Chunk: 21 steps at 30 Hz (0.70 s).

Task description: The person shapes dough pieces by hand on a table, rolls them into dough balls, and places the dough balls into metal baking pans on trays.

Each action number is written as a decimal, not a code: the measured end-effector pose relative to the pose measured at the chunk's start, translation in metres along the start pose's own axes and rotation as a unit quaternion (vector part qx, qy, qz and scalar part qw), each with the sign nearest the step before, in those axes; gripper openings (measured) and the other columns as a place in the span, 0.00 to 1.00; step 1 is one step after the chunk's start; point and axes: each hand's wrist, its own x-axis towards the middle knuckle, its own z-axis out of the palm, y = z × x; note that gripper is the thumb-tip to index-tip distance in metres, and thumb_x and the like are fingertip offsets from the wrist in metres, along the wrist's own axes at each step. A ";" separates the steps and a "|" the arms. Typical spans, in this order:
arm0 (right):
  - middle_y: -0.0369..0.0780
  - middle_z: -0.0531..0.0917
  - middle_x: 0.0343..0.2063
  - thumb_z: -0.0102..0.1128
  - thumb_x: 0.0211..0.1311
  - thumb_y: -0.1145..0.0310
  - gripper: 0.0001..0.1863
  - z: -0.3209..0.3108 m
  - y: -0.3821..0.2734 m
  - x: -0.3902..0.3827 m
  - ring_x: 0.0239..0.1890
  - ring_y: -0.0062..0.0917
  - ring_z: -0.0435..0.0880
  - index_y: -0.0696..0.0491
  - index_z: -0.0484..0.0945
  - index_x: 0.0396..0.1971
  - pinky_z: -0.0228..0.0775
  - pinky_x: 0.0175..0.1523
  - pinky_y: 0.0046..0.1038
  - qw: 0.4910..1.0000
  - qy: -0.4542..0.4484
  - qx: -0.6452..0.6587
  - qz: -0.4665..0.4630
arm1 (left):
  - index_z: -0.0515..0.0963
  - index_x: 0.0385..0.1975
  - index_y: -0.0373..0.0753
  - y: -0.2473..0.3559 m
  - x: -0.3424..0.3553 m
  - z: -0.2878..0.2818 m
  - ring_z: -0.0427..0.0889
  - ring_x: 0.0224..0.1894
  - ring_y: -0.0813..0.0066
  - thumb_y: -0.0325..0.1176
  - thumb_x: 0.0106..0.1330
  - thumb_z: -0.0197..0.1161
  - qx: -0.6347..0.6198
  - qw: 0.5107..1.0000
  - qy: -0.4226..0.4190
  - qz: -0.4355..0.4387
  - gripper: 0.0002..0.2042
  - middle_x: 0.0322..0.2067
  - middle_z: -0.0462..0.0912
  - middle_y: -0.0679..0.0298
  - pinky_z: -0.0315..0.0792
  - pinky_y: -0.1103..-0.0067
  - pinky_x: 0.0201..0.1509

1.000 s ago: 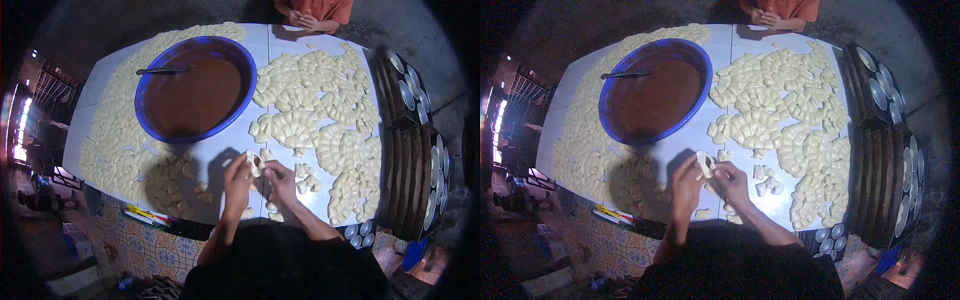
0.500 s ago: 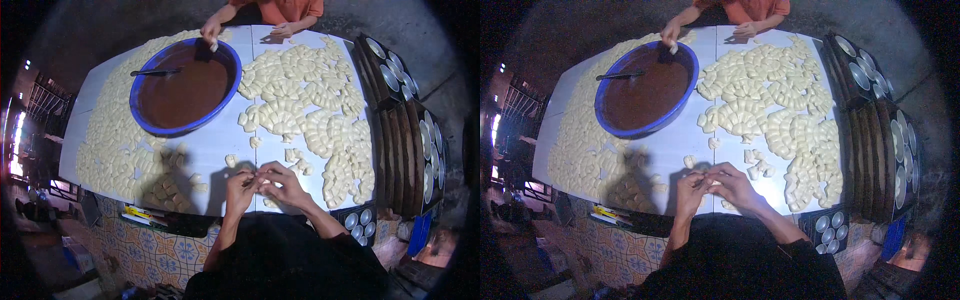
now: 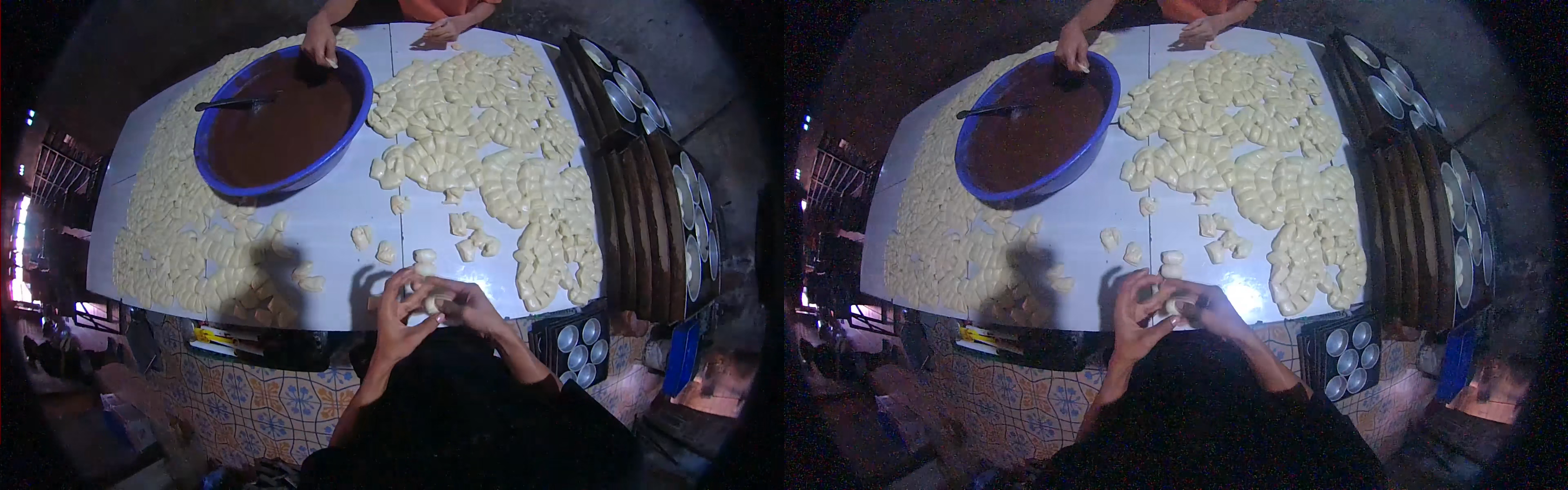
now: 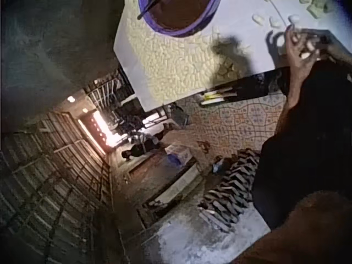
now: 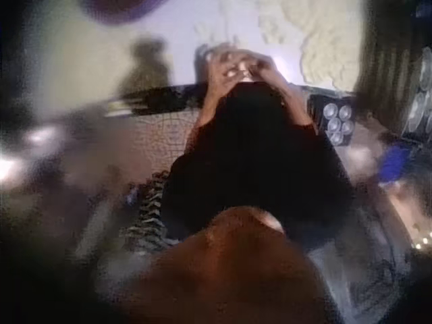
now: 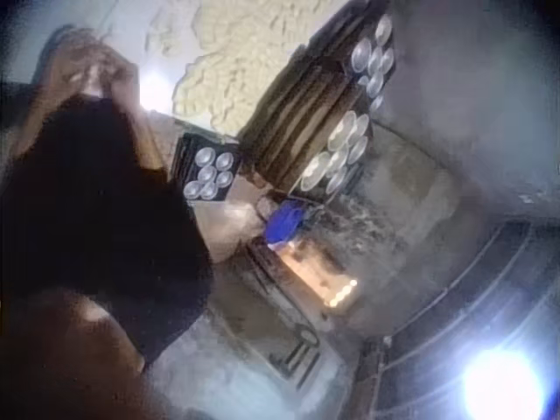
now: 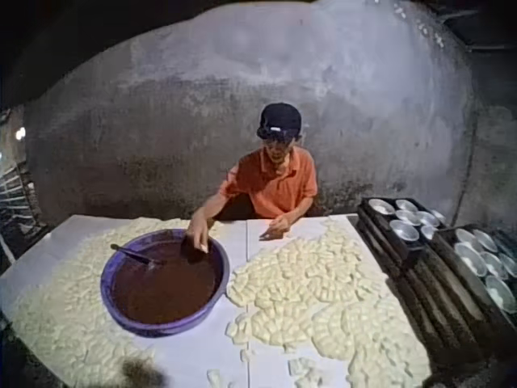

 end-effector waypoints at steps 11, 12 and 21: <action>0.45 0.80 0.38 0.53 0.65 0.62 0.17 -0.017 0.054 0.003 0.38 0.30 0.81 0.59 0.75 0.47 0.73 0.46 0.29 0.921 0.170 -0.288 -0.198 | 0.74 0.39 0.31 -0.010 -0.015 -0.034 0.78 0.42 0.74 0.18 0.60 0.56 0.027 0.978 0.204 0.008 0.08 0.39 0.78 0.59 0.72 0.77 0.51; 0.45 0.79 0.38 0.54 0.63 0.65 0.16 -0.010 0.060 -0.001 0.37 0.31 0.80 0.57 0.76 0.46 0.73 0.45 0.31 0.874 0.139 -0.398 -0.240 | 0.74 0.39 0.31 -0.012 -0.017 -0.036 0.78 0.40 0.75 0.18 0.61 0.56 0.013 0.978 0.210 -0.010 0.08 0.37 0.78 0.59 0.73 0.77 0.50; 0.42 0.75 0.47 0.66 0.52 0.71 0.20 0.020 0.006 -0.016 0.49 0.26 0.74 0.59 0.75 0.46 0.70 0.53 0.26 0.976 0.026 -0.149 -0.156 | 0.73 0.47 0.29 0.003 -0.023 -0.021 0.78 0.43 0.76 0.23 0.64 0.57 0.112 0.985 0.132 -0.012 0.13 0.40 0.79 0.59 0.71 0.82 0.47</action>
